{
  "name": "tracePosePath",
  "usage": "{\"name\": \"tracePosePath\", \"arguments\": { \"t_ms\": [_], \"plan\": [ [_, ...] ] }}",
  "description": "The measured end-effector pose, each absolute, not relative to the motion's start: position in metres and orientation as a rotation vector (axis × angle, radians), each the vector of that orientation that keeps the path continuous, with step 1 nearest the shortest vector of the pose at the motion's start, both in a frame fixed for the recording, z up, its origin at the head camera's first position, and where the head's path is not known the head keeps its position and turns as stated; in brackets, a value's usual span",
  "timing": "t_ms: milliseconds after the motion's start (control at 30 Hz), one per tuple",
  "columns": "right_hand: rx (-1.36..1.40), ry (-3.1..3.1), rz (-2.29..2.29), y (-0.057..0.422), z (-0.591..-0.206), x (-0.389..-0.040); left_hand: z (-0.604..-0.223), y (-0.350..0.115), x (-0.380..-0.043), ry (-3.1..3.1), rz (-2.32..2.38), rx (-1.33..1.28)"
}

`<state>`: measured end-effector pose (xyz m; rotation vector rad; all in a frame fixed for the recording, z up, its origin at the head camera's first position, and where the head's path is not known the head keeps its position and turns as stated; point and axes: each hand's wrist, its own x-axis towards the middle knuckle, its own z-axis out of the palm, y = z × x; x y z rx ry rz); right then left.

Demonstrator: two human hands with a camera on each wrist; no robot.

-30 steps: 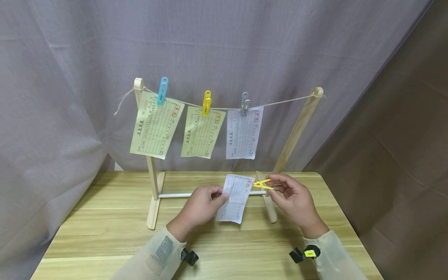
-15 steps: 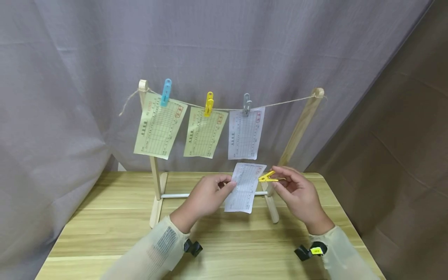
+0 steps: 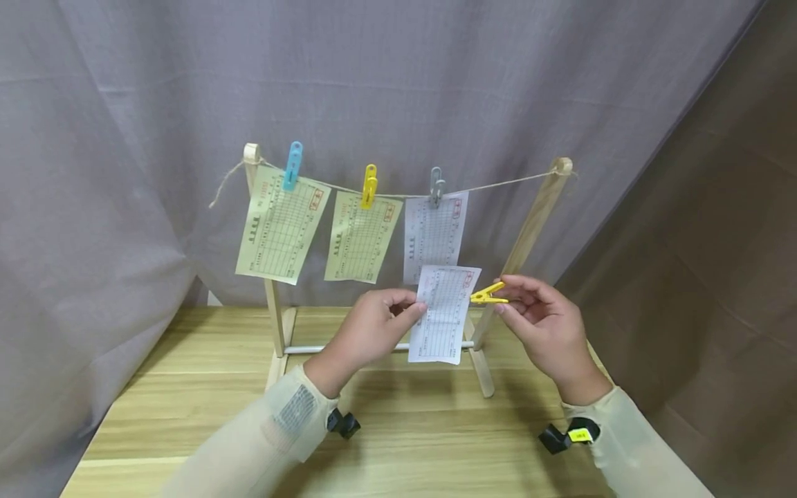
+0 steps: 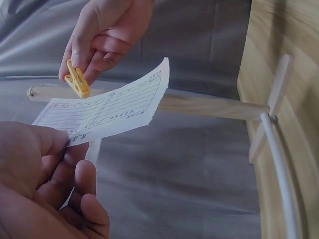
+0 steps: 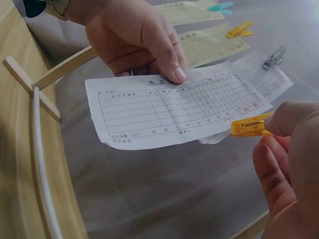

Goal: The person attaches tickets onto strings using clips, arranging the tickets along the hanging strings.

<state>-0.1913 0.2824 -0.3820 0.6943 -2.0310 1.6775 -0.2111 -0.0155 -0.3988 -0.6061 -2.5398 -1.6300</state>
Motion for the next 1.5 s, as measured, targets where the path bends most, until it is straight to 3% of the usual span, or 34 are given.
{"name": "tracePosePath", "arguments": {
  "t_ms": [867,1500],
  "plan": [
    [0.713,-1.892,1.63,0.296,-0.262,-0.201,-0.337,0.008,-0.229,-2.436,-1.653,-0.669],
    [0.434,-2.227,1.069,0.278,-0.197,-0.211,-0.304,0.033,-0.238,-2.447,-1.767,-0.64]
  ]
}}
